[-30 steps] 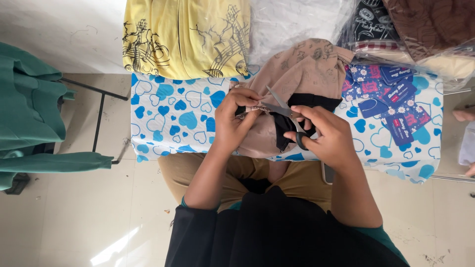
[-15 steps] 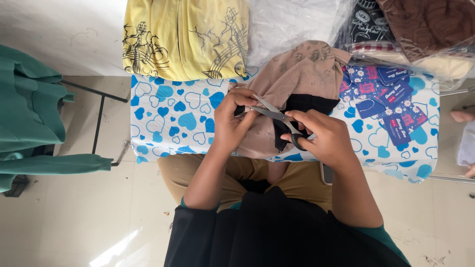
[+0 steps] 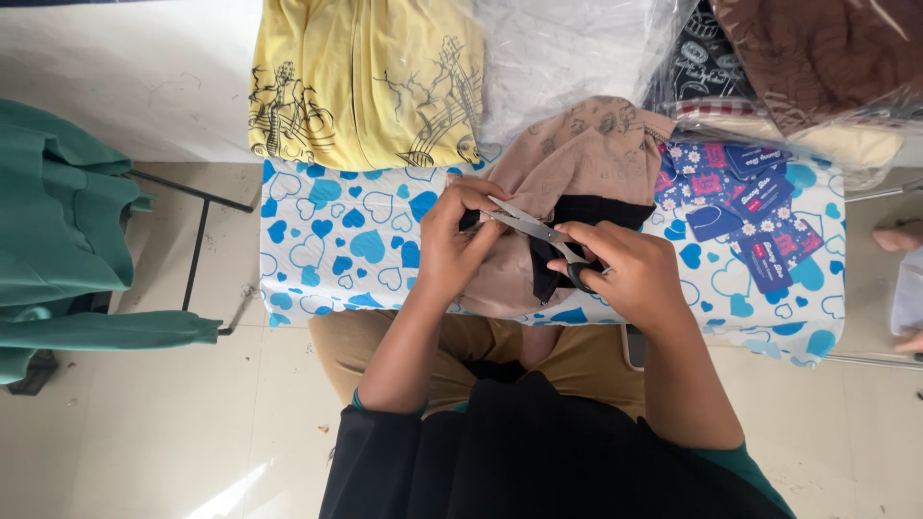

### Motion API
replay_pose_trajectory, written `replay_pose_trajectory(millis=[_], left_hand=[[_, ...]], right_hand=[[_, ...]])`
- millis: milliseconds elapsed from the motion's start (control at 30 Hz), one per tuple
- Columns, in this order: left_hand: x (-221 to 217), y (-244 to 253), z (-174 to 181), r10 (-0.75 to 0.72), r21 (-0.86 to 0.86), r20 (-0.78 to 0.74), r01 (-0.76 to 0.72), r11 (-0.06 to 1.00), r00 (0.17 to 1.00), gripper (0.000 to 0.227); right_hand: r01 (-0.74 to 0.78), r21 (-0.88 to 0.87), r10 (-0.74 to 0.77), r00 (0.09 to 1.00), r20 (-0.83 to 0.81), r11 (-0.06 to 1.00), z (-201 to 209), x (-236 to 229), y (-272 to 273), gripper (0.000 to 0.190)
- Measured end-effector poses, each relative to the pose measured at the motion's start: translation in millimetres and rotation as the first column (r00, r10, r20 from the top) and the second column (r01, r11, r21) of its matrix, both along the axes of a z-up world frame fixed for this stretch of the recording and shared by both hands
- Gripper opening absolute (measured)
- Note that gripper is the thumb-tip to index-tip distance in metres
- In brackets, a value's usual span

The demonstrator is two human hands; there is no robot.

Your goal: Trimming the hem of a beige skirt using a pair of scissors on a table.

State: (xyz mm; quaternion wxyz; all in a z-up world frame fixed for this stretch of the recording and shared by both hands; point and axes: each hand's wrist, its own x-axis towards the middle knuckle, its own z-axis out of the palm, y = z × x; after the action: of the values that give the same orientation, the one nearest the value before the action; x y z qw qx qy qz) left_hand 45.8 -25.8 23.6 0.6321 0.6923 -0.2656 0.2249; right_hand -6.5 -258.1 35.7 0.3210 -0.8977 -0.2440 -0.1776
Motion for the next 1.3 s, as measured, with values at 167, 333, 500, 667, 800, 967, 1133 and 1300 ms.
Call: replay_pose_trajectory(millis=[167,333,500,667,800,967,1133,1300], left_hand=[[0.4,-0.5,1.8,0.01,-0.006,-0.023,-0.01,1.0,1.0,0.016],[-1.9,-2.4,2.4,0.021,-0.022,-0.049,-0.022,1.0,0.999,0.016],[-0.7,0.0,-3.6,0.026,-0.034,-0.064,-0.028,0.999,0.998,0.016],[0.1,3.6,-7.5,0.031,-0.026,-0.061,-0.032,0.999,0.998,0.017],[-0.4,4.5,-7.1,0.026,-0.025,-0.06,-0.028,0.999,0.998,0.016],[-2.5,1.2,-3.0,0.021,-0.007,-0.076,-0.022,1.0,0.997,0.016],[-3.3,0.0,-1.4,0.023,0.02,-0.075,-0.021,1.0,0.997,0.016],[-5.1,-2.7,8.1,0.044,0.042,-0.097,-0.04,0.998,0.994,0.015]], right_hand=[[0.036,-0.001,-0.036,0.999,0.01,0.999,-8.8,1.1,0.7,0.038],[0.037,0.036,-0.037,0.999,-0.004,0.999,-15.6,1.6,2.2,0.035],[0.049,0.277,-0.016,0.993,-0.121,0.96,-10.3,1.6,5.7,0.04],[0.13,0.352,-0.084,0.986,-0.143,0.927,-37.4,6.4,-15.2,0.043],[0.097,0.346,-0.036,0.983,-0.179,0.933,-32.3,2.5,-14.9,0.046],[0.028,0.199,0.012,0.98,-0.198,0.98,0.5,-5.4,1.1,0.044],[0.028,0.091,-0.01,0.981,-0.193,0.995,2.8,-5.5,0.7,0.042],[0.065,0.052,-0.051,0.973,-0.226,0.997,-6.6,-5.3,-3.2,0.041]])
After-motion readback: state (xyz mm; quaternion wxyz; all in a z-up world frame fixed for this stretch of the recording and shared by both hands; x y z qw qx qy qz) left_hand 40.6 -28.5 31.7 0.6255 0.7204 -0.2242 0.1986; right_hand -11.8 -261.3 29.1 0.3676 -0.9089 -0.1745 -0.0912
